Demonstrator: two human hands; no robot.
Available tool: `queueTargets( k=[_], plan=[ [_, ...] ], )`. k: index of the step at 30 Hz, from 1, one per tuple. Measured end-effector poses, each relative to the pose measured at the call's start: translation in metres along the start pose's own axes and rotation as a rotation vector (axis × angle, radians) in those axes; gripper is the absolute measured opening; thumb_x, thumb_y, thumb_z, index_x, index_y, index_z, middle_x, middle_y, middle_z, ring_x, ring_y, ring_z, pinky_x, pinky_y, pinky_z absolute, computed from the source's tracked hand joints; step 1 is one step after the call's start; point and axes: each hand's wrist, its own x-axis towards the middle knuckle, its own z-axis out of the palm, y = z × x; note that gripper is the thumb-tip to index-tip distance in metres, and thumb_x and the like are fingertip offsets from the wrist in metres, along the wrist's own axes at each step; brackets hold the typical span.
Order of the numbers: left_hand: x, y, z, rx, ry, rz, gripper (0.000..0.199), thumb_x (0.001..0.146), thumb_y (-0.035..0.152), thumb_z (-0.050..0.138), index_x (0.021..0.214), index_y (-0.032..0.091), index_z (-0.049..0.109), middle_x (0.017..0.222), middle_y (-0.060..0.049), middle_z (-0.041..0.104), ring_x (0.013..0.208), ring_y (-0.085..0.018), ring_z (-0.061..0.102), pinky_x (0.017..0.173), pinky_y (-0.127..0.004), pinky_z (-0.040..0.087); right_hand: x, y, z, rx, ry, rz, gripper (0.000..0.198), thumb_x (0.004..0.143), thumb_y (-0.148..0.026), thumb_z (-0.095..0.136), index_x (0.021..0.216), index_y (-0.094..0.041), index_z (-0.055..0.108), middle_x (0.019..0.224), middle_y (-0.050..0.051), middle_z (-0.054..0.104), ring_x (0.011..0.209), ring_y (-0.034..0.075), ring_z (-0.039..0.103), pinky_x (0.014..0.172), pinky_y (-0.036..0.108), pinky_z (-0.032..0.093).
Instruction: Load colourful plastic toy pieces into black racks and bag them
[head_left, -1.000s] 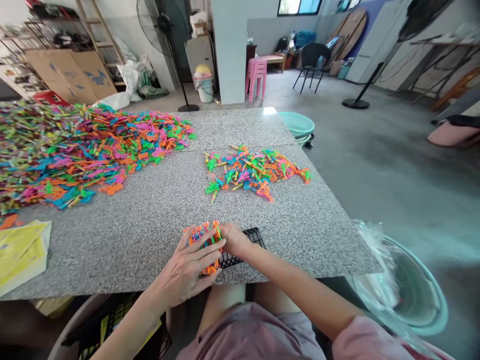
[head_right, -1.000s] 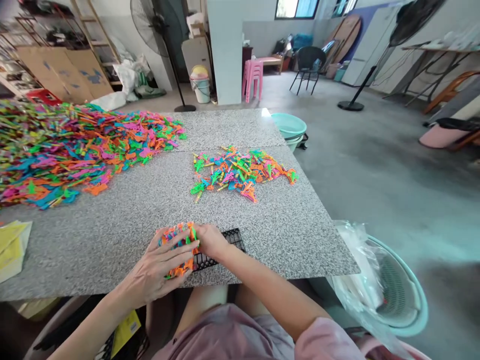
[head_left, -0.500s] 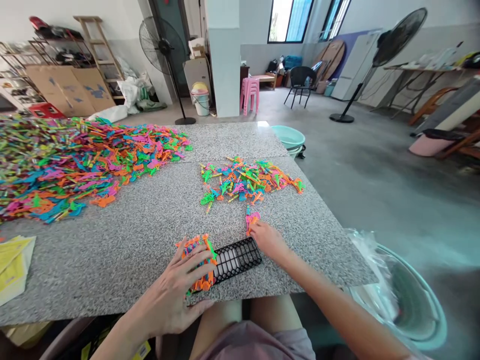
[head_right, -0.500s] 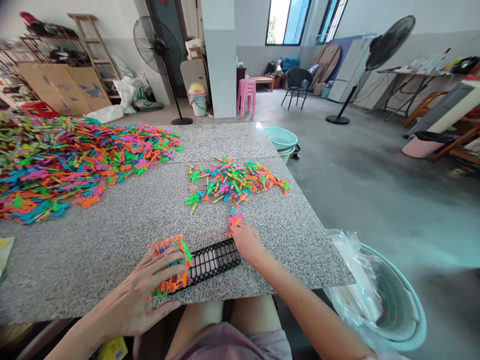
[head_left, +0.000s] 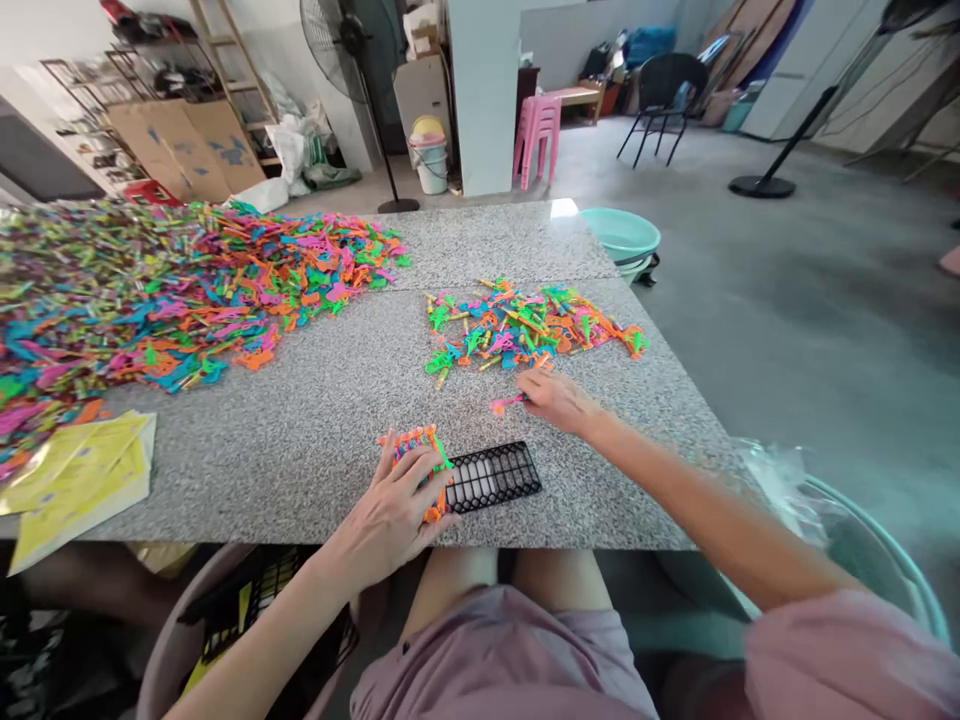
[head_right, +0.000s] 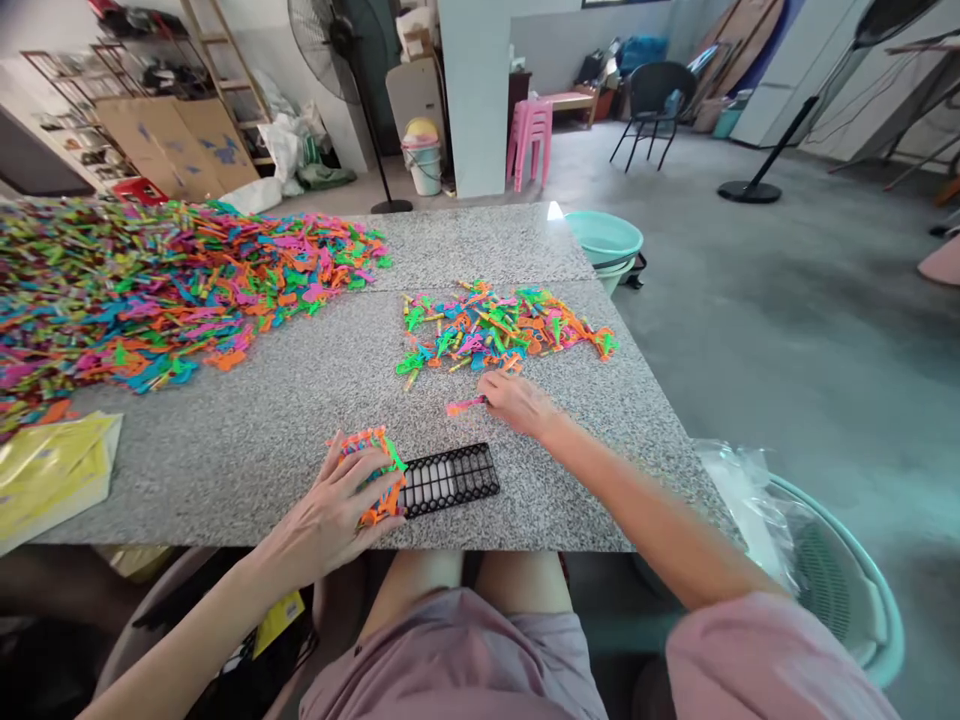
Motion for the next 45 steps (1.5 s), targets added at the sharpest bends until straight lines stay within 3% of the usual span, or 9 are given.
queueTargets(
  k=[4, 7, 10, 18, 25, 29, 32, 35, 45],
  plan=[
    [0.0, -0.001, 0.001, -0.016, 0.023, 0.03, 0.032, 0.097, 0.035, 0.054, 0.121, 0.015, 0.06, 0.124, -0.011, 0.064, 0.122, -0.027, 0.053, 0.12, -0.065, 0.005, -0.054, -0.068, 0.033, 0.676, 0.164, 0.43, 0.014, 0.081, -0.026, 0.062, 0.089, -0.021, 0.051, 0.07, -0.003, 0.062, 0.06, 0.013, 0.058, 0.059, 0.024, 0.047],
    [0.001, -0.002, 0.002, -0.037, 0.019, 0.019, 0.031, 0.096, 0.036, 0.056, 0.119, 0.016, 0.062, 0.123, -0.009, 0.066, 0.121, -0.028, 0.054, 0.12, -0.065, 0.004, -0.076, -0.124, 0.062, 1.102, 0.182, 0.49, 0.031, 0.076, -0.03, 0.066, 0.099, -0.023, 0.047, 0.081, -0.002, 0.066, 0.063, 0.014, 0.062, 0.058, 0.026, 0.052],
    [0.001, -0.002, 0.003, -0.059, 0.037, 0.006, 0.028, 0.095, 0.033, 0.056, 0.117, 0.017, 0.063, 0.122, -0.009, 0.067, 0.12, -0.027, 0.054, 0.121, -0.063, 0.007, -0.076, -0.153, 0.081, 1.185, 0.188, 0.491, 0.022, 0.081, -0.034, 0.062, 0.097, -0.024, 0.051, 0.085, 0.001, 0.068, 0.068, 0.016, 0.066, 0.063, 0.029, 0.056],
    [-0.002, -0.002, 0.007, -0.154, 0.058, -0.03, 0.033, 0.094, 0.029, 0.055, 0.126, 0.019, 0.059, 0.125, -0.008, 0.065, 0.124, -0.026, 0.052, 0.122, -0.06, 0.006, -0.056, -0.149, 0.071, 0.574, 0.033, 0.352, 0.007, 0.077, -0.02, 0.063, 0.079, -0.02, 0.057, 0.075, 0.003, 0.067, 0.07, 0.019, 0.066, 0.066, 0.026, 0.048],
    [0.001, -0.003, 0.007, -0.211, 0.079, -0.05, 0.041, 0.089, 0.036, 0.065, 0.128, 0.027, 0.06, 0.118, -0.005, 0.064, 0.118, -0.027, 0.052, 0.12, -0.061, 0.013, -0.044, -0.163, 0.056, 0.462, -0.122, 0.189, 0.018, 0.074, -0.01, 0.061, 0.091, -0.016, 0.059, 0.083, 0.007, 0.07, 0.074, 0.021, 0.067, 0.065, 0.026, 0.045],
    [-0.001, -0.009, 0.02, -0.158, 0.145, -0.027, 0.026, 0.092, 0.032, 0.061, 0.118, 0.026, 0.064, 0.117, -0.004, 0.066, 0.117, -0.024, 0.053, 0.121, -0.057, 0.012, -0.032, -0.119, 0.038, 0.517, -0.134, 0.179, 0.023, 0.076, -0.009, 0.063, 0.097, -0.018, 0.063, 0.085, 0.002, 0.07, 0.077, 0.017, 0.067, 0.07, 0.024, 0.048],
    [-0.001, -0.012, 0.024, -0.135, 0.161, -0.004, 0.023, 0.092, 0.032, 0.061, 0.113, 0.026, 0.065, 0.116, -0.003, 0.066, 0.116, -0.023, 0.054, 0.122, -0.057, 0.007, -0.007, -0.053, 0.014, 0.204, 0.095, 0.418, 0.031, 0.087, -0.005, 0.05, 0.112, -0.019, 0.063, 0.113, 0.009, 0.069, 0.103, 0.019, 0.065, 0.086, 0.03, 0.05],
    [-0.001, -0.013, 0.021, -0.097, 0.181, 0.021, 0.022, 0.09, 0.035, 0.063, 0.11, 0.025, 0.066, 0.113, -0.003, 0.067, 0.113, -0.022, 0.056, 0.122, -0.055, 0.004, 0.012, -0.007, 0.0, -0.099, 0.061, 0.474, 0.051, 0.089, 0.002, 0.038, 0.134, -0.015, 0.052, 0.14, 0.016, 0.053, 0.133, 0.023, 0.047, 0.1, 0.035, 0.046],
    [-0.003, -0.018, 0.023, -0.057, 0.178, 0.049, 0.027, 0.089, 0.035, 0.066, 0.115, 0.027, 0.064, 0.115, -0.002, 0.067, 0.113, -0.021, 0.057, 0.123, -0.048, 0.007, -0.016, -0.02, 0.003, -0.37, -0.11, 0.205, 0.041, 0.088, -0.002, 0.047, 0.124, -0.016, 0.057, 0.122, 0.014, 0.062, 0.109, 0.024, 0.058, 0.087, 0.032, 0.05]
  ],
)
